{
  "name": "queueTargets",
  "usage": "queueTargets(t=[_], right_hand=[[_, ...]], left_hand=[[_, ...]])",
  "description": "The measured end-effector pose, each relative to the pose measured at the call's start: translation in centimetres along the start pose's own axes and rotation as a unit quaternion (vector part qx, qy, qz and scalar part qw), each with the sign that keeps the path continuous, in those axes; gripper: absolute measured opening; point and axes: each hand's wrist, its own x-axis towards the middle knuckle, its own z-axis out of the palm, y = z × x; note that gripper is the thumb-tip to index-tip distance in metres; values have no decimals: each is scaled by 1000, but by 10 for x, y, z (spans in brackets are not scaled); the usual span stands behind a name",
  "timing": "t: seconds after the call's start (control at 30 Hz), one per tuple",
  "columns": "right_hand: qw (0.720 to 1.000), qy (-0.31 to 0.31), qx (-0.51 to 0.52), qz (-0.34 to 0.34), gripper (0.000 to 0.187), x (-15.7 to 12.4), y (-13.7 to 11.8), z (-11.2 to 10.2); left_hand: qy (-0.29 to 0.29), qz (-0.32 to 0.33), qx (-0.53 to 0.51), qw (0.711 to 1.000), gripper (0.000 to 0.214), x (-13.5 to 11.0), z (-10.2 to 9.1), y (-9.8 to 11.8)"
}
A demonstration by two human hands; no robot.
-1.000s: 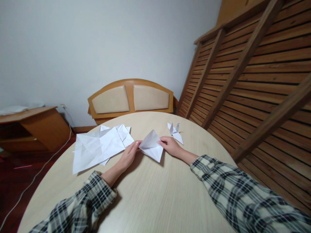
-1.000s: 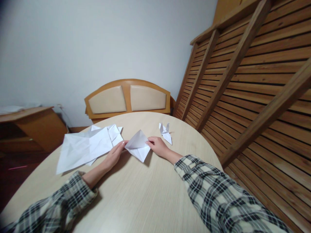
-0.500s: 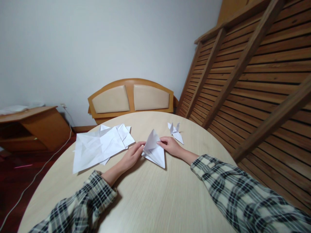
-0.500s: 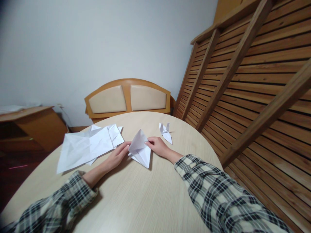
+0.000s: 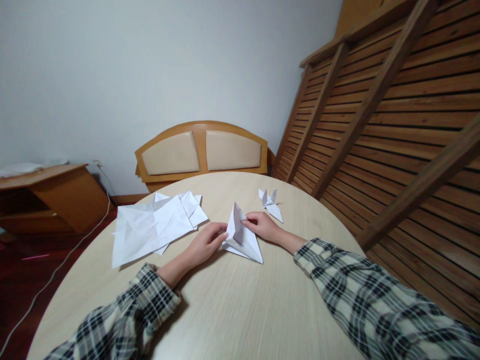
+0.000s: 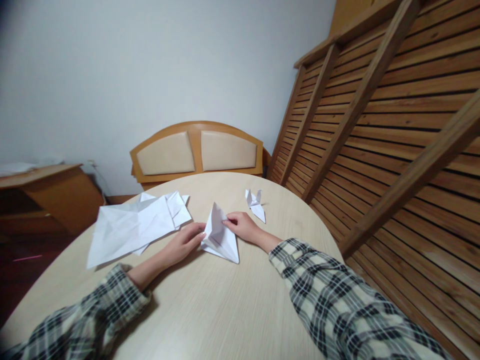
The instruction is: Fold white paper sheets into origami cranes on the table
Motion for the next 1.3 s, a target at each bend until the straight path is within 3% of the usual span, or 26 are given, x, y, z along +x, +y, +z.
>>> queueTargets(t=[0.73,1.03,1.3], right_hand=[[1000,-1,5,-9,22,-2,-1,1],[1000,12,-3,-4,21,-2,-1,1],[1000,3,0,-6,20,-3,-3,0]], left_hand=[[22,-17,123,992,18,1,3,2],[2,-22,90,996,30,-1,1,5],[6,-25,119,993,26,2,2,5]])
